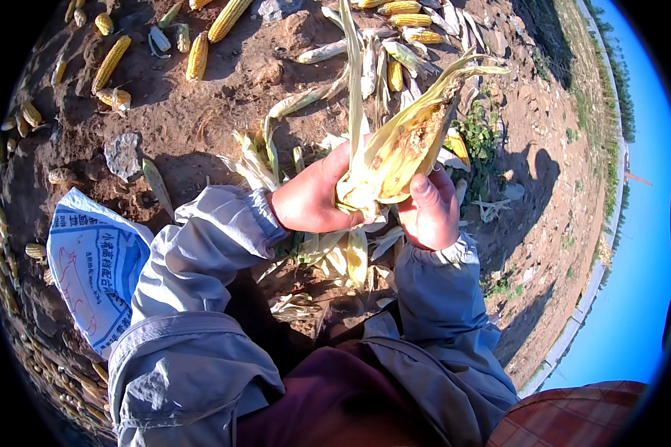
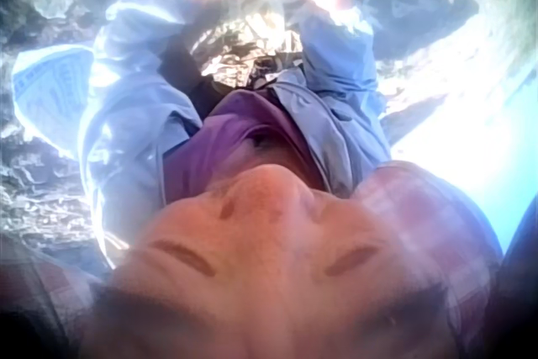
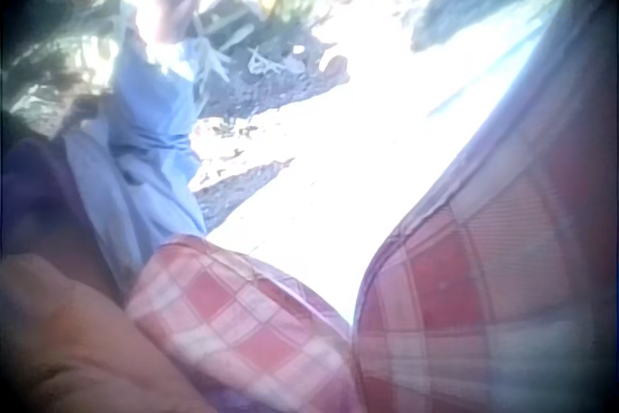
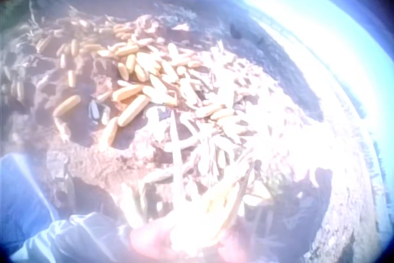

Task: The person sits on the ground and repeatedly picks up corn cobs, removes the husks by hand, and places the shucked cobs into a pile. The person handles each cob individually and discards the husks nearby.

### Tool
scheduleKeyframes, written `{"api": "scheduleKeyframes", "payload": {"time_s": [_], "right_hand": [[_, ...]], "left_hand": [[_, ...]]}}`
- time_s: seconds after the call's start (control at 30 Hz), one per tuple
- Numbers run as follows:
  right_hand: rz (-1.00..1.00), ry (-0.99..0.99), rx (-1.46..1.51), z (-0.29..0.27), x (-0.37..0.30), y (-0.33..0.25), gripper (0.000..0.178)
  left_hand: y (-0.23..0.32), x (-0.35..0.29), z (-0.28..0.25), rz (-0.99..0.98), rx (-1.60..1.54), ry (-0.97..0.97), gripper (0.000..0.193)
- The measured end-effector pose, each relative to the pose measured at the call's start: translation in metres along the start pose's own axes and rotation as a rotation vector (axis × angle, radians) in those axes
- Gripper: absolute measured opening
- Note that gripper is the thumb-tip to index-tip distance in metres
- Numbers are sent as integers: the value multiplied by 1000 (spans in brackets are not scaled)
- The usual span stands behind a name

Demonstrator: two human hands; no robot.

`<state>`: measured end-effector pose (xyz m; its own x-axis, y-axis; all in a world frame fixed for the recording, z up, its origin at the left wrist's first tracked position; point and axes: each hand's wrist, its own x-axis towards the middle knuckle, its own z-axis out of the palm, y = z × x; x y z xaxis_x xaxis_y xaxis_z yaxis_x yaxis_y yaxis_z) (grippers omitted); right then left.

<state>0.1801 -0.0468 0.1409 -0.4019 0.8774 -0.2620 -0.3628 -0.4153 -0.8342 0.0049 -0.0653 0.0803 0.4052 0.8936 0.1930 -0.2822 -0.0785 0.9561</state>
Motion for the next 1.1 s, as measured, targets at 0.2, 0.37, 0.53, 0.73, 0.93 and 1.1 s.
{"api": "scheduleKeyframes", "payload": {"time_s": [0.2, 0.37, 0.53, 0.73, 0.93, 1.1], "right_hand": [[-53, -28, -7, -5, 1, -1, 51], [-46, 25, -40, -11, -1, 1, 49], [-52, -16, -132, -15, -3, -3, 41], [-114, -97, -172, -13, -4, -4, 36], [-79, -92, -265, -10, -4, -6, 38], [-71, -75, -370, -15, 0, -2, 38]], "left_hand": [[-4, 4, 4, 78, 52, 5, 88], [-8, 5, 4, 63, 47, -23, 88], [-8, 6, 5, 52, 169, -17, 85], [-8, 7, 7, 64, 129, -36, 86], [-14, 3, 6, 67, 139, -40, 92], [-27, 0, 8, 53, 79, -23, 96]]}}
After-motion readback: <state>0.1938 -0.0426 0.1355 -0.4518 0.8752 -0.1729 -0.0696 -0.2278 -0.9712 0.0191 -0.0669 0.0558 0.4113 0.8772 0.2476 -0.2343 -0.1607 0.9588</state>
